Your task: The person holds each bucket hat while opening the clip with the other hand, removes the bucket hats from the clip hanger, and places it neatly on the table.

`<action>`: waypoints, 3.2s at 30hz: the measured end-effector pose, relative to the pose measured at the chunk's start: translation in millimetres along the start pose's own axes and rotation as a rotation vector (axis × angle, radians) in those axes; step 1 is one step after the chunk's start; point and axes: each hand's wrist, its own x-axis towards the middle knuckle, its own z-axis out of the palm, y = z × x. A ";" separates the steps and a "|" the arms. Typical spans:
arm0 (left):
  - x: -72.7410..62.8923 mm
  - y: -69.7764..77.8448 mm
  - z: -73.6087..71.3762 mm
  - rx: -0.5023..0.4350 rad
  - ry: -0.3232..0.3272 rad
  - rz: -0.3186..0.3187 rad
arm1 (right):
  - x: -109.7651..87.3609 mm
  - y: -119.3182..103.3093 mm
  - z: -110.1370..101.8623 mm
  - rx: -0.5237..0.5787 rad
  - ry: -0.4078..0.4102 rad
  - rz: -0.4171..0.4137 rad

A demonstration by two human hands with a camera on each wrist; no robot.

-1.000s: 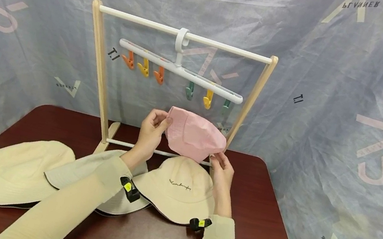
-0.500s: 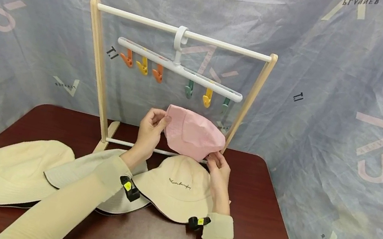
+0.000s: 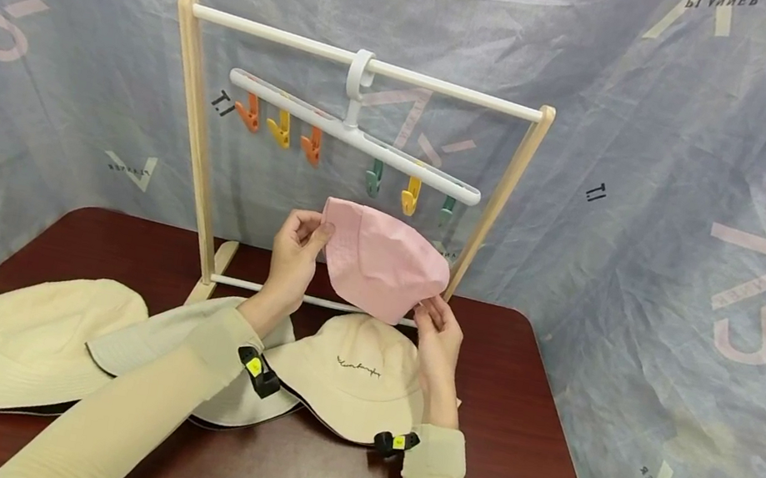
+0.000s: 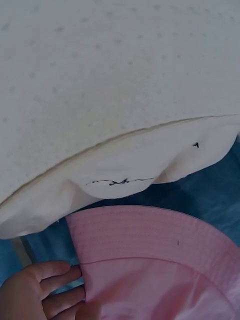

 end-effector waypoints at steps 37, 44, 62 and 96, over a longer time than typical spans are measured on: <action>-16.0 -0.6 -6.9 0.044 -0.045 -0.074 | 3.8 -22.6 -7.8 0.098 0.255 -0.110; -19.5 -1.9 -9.5 0.066 -0.052 -0.099 | 2.5 -29.4 -16.4 0.046 0.260 -0.101; -27.1 -6.2 -15.0 0.101 -0.105 -0.146 | -3.9 -46.7 -30.7 -0.021 0.258 -0.081; -38.8 -11.0 -24.3 0.219 -0.137 -0.146 | -7.3 -54.9 -40.7 -0.091 0.255 -0.098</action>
